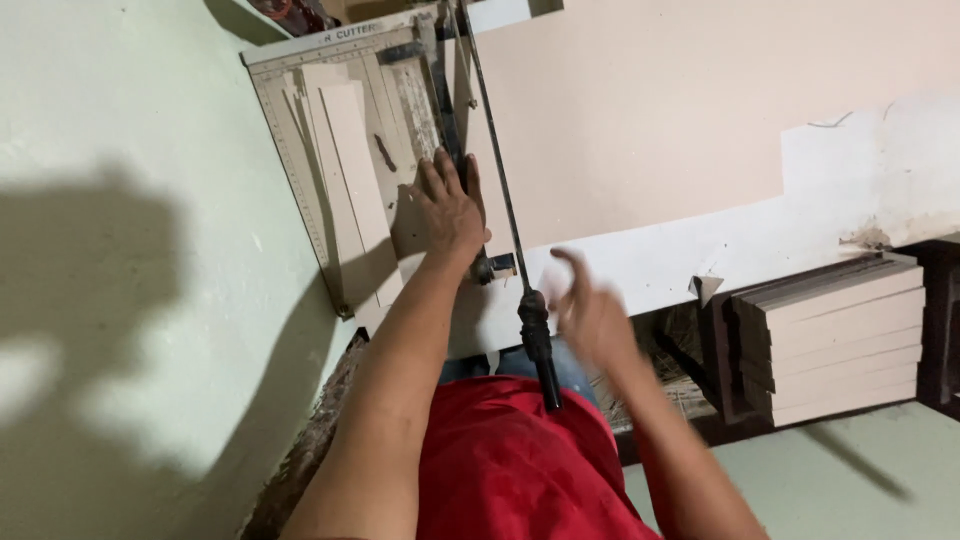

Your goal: The person uses a manual paper cutter to trim large sheets of light-colored paper. They align the paper against the guide, pull down the cutting arm to slice the sheet, and then remove the cut pieces. This process is repeated multiple times throughout the video.

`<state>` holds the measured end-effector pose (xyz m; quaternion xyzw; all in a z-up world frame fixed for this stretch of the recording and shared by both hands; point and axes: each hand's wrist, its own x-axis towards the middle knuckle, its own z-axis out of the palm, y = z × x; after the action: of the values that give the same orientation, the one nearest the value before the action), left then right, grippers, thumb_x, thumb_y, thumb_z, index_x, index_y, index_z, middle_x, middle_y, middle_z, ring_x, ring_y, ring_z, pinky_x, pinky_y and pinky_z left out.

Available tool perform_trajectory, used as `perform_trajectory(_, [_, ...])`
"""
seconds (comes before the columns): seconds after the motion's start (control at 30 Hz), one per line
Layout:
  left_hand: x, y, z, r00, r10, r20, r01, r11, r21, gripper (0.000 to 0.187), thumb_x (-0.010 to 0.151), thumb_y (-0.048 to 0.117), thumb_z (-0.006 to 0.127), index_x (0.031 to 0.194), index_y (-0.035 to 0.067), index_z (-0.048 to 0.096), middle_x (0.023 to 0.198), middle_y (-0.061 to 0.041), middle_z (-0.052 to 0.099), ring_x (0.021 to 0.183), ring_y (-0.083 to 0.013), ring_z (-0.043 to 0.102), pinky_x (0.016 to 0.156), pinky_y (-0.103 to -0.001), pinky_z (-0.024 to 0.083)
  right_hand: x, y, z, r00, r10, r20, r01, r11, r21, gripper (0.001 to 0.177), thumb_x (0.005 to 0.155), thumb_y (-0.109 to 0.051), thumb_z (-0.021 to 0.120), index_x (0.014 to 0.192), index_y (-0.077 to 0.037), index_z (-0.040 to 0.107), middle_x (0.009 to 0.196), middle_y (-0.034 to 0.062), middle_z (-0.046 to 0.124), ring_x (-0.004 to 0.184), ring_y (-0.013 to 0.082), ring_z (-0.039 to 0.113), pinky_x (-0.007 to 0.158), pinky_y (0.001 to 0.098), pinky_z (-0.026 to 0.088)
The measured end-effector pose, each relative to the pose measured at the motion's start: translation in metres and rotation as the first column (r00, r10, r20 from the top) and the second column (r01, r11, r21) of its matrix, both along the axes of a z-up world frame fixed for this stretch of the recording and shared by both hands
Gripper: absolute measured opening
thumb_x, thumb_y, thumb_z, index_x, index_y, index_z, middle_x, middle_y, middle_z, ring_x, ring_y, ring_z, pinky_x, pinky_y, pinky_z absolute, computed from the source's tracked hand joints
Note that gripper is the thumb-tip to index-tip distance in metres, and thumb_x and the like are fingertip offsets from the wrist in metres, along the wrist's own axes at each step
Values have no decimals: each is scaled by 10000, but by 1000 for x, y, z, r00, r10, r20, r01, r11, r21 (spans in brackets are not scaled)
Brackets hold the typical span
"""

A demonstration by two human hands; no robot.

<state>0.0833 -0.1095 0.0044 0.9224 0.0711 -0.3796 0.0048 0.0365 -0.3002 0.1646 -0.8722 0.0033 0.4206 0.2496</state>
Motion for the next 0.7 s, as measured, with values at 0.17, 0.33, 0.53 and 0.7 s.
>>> perform_trajectory(0.17, [3,-1,-3,999,27,21,-25,996,-86,1180,814,421,814,1643,104,37,1648,-318,-50,1504,-554,-30,1122,-753,171,-63,36,8,988,146,-43,-148,988,-43,919,939,-453,561,1640,-157,46,1026,305,732,867,503,742,744,572,610])
perform_trajectory(0.33, [0,2,-11,998,60,0,-59,987,-147,1228,781,362,845,1637,116,-2,1634,-330,-100,1487,-568,-100,1094,-792,178,-109,5,-141,975,181,130,-168,980,-104,824,990,-167,495,1656,-132,12,1054,302,692,897,527,721,792,618,585])
perform_trajectory(0.53, [-16,13,-17,936,66,346,17,972,-232,1091,852,525,730,1660,113,124,1693,-278,-10,1534,-495,-94,1126,-760,-58,-67,12,-15,1000,-4,16,3,998,70,825,976,-344,566,1633,-194,91,972,264,744,813,489,749,702,531,597])
perform_trajectory(0.7, [-53,-16,-90,806,-348,479,509,821,-259,258,1031,228,526,780,183,568,906,15,550,870,-220,560,881,-385,397,-23,-17,14,910,-238,-341,321,923,213,708,925,-483,511,1600,-367,330,736,160,775,664,376,767,627,455,605])
